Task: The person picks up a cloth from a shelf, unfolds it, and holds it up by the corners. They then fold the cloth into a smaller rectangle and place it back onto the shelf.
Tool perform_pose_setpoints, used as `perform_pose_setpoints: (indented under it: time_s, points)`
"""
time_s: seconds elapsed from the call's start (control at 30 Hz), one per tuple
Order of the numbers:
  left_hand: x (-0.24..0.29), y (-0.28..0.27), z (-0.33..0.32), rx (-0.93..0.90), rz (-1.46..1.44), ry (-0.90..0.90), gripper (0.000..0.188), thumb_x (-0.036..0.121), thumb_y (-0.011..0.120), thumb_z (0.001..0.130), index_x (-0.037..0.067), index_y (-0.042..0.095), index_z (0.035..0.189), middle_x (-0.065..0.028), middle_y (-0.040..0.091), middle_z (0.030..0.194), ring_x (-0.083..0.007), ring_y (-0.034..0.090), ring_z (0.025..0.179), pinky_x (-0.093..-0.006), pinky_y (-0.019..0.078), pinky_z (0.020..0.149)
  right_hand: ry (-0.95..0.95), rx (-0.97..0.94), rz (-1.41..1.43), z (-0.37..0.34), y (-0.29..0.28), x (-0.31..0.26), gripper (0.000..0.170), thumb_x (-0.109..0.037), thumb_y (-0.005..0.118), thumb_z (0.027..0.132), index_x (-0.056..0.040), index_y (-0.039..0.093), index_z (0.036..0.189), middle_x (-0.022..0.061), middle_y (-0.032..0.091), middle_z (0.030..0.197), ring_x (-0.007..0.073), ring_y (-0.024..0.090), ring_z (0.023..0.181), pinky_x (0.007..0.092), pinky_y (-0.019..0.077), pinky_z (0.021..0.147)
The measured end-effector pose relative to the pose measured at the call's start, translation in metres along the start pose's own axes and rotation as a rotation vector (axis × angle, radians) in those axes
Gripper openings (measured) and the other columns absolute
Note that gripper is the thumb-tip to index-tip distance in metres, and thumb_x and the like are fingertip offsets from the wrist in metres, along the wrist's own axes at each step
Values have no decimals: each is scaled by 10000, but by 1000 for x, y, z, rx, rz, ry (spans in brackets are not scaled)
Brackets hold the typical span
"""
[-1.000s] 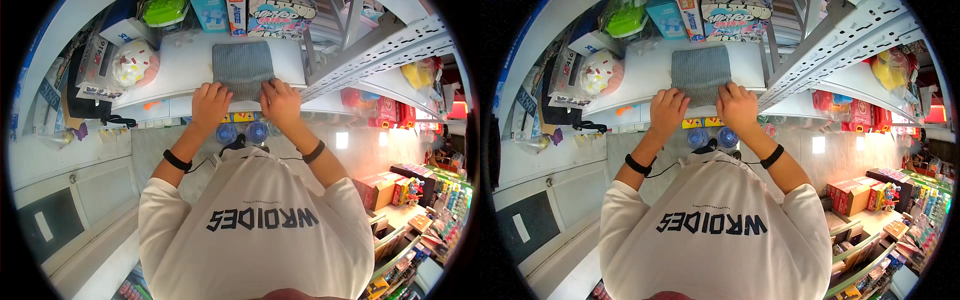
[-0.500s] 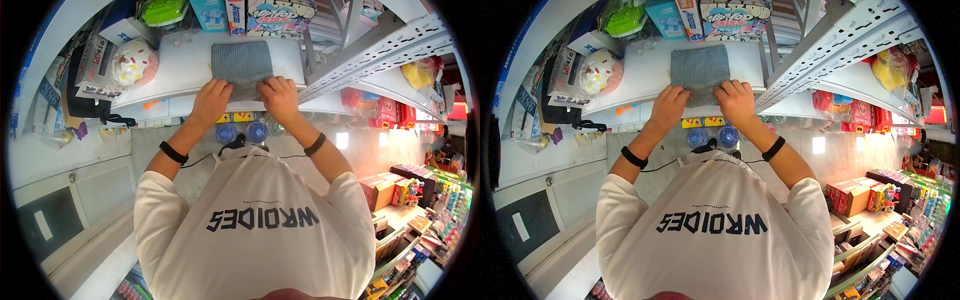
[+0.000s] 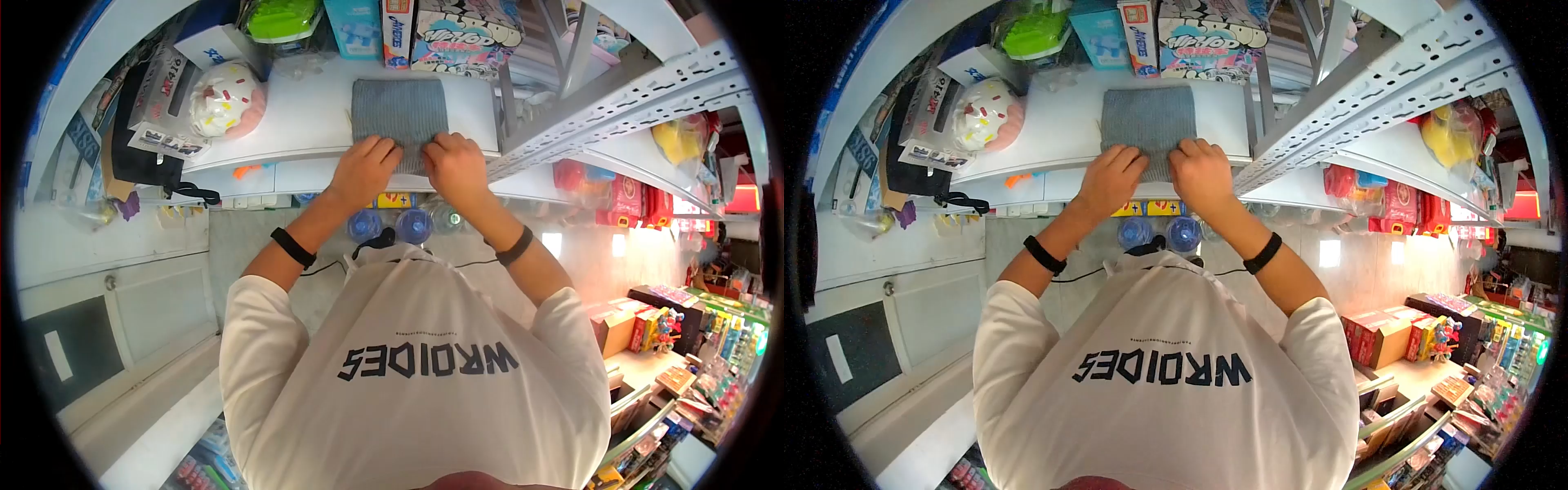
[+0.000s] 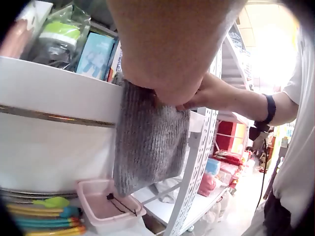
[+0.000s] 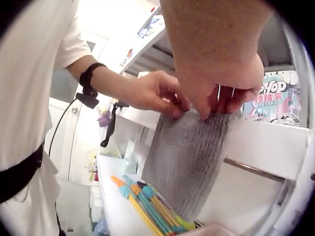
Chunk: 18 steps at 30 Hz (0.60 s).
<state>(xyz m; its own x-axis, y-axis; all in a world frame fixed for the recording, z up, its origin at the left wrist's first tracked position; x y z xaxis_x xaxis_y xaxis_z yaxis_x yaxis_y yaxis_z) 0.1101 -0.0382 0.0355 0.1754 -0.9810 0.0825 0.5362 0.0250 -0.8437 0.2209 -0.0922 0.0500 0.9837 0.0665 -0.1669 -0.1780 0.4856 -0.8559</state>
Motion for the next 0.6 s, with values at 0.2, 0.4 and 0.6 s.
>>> perform_pose_setpoints:
  time_s: [0.2, 0.4, 0.6]
  points:
    - [-3, 2, 6, 49, 25, -53, 175, 162, 641, 769, 108, 672, 933, -29, 574, 921, -228, 575, 904, -362, 513, 758, 293, -243, 233, 47, 8, 20, 165, -105, 638, 849, -68, 731, 979, 127, 684, 1132, 370, 636, 1041, 456, 516, 894]
    - [-1, -1, 3, 142, 53, -30, 136, 163, 725, 804, 118, 684, 926, -7, 567, 856, -211, 570, 818, -355, 502, 688, 16, -277, 172, 64, 60, 11, 417, -295, 490, 996, -88, 598, 1342, 207, 531, 1445, 501, 444, 1335, 518, 380, 1125]
    - [-4, -2, 0, 157, 63, -100, 215, 193, 755, 779, 128, 694, 975, 5, 562, 872, -198, 564, 832, -346, 488, 685, 1, -348, 56, 71, 91, 25, 479, -414, 419, 1018, -165, 579, 1396, 144, 469, 1525, 461, 388, 1410, 546, 364, 1131]
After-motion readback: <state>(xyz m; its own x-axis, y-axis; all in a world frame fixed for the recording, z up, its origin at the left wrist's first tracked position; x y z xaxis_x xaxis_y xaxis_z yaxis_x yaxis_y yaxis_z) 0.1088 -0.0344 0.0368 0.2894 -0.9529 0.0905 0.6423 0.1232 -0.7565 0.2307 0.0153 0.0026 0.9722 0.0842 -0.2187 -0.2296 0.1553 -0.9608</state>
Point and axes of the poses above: each hand's wrist, its own z-axis towards the middle knuckle, its own y-axis out of the palm, x = y × z, the point moved 9 cm from there along z, towards the middle knuckle
